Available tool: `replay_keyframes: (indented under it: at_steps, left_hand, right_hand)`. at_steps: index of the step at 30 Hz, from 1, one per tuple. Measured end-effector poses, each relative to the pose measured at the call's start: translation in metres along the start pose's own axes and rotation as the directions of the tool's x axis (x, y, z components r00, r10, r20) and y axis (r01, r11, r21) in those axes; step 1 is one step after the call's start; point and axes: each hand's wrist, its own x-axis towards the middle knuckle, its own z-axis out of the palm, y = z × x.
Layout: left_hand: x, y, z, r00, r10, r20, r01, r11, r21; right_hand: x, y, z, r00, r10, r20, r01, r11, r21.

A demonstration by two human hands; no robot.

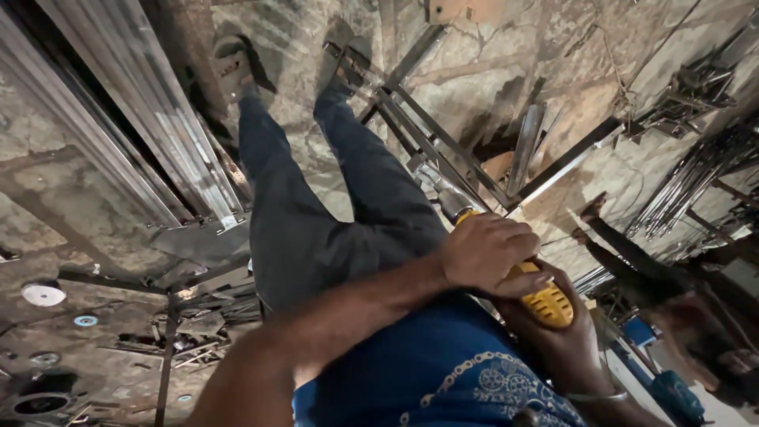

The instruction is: The person uses a yellow power drill to make holes in a metal frame structure. The camera angle is unstable, frequently pointing at the floor or ceiling, but the person is seen holding the drill and operating it against the metal bars.

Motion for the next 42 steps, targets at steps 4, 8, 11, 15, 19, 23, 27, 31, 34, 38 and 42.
replay_keyframes:
  at_steps: [4, 8, 11, 15, 19, 23, 27, 31, 34, 38, 42]
  left_hand:
    - [-0.003, 0.001, -0.001, 0.999, 0.029, -0.028, -0.029, 1.0, 0.012]
    - [-0.004, 0.001, 0.001, 0.994, 0.049, -0.096, -0.043, 0.997, 0.064]
    - [-0.004, -0.001, -0.001, 1.0, 0.008, -0.017, -0.008, 1.0, 0.024]
    - [-0.003, 0.001, -0.007, 1.0, 0.004, -0.021, -0.004, 1.0, 0.02]
    - [-0.003, 0.006, -0.016, 0.998, 0.005, -0.066, -0.007, 0.999, -0.039]
    - [-0.003, 0.003, -0.016, 1.0, -0.014, 0.014, 0.015, 0.995, -0.103]
    - [-0.003, 0.001, -0.014, 1.0, -0.004, 0.027, 0.007, 0.994, -0.107]
    - [-0.002, -0.001, -0.004, 0.998, 0.032, -0.055, -0.034, 0.998, -0.046]
    - [-0.003, -0.002, 0.004, 0.993, 0.042, -0.108, -0.045, 0.999, -0.028]
    - [0.001, -0.001, 0.004, 0.968, 0.095, -0.232, -0.1, 0.995, -0.011]
    - [0.001, 0.002, 0.0, 0.99, 0.03, -0.14, -0.038, 0.998, -0.054]
  right_hand:
    - [-0.002, -0.004, 0.0, 0.999, 0.022, -0.048, -0.029, 0.989, -0.143]
    - [-0.002, -0.004, -0.004, 1.0, -0.015, -0.017, 0.011, 0.976, -0.22]
    - [-0.005, -0.012, 0.005, 0.997, -0.078, -0.022, 0.071, 0.97, -0.231]
    - [-0.005, -0.021, 0.005, 0.993, -0.097, -0.072, 0.063, 0.923, -0.38]
    - [-0.003, -0.019, -0.002, 0.991, -0.112, -0.078, 0.046, 0.813, -0.581]
    - [-0.001, -0.007, -0.01, 0.986, -0.162, -0.033, 0.114, 0.816, -0.567]
    - [0.004, -0.001, -0.017, 0.988, -0.146, -0.054, 0.086, 0.803, -0.59]
    - [0.006, 0.009, -0.022, 0.964, -0.266, -0.006, 0.212, 0.781, -0.587]
    - [0.0, -0.006, -0.011, 0.977, -0.213, -0.022, 0.173, 0.848, -0.501]
    - [0.006, -0.002, -0.015, 0.999, 0.027, -0.02, -0.03, 0.973, -0.228]
    - [0.011, 0.018, -0.025, 0.999, 0.033, 0.014, -0.033, 0.998, -0.052]
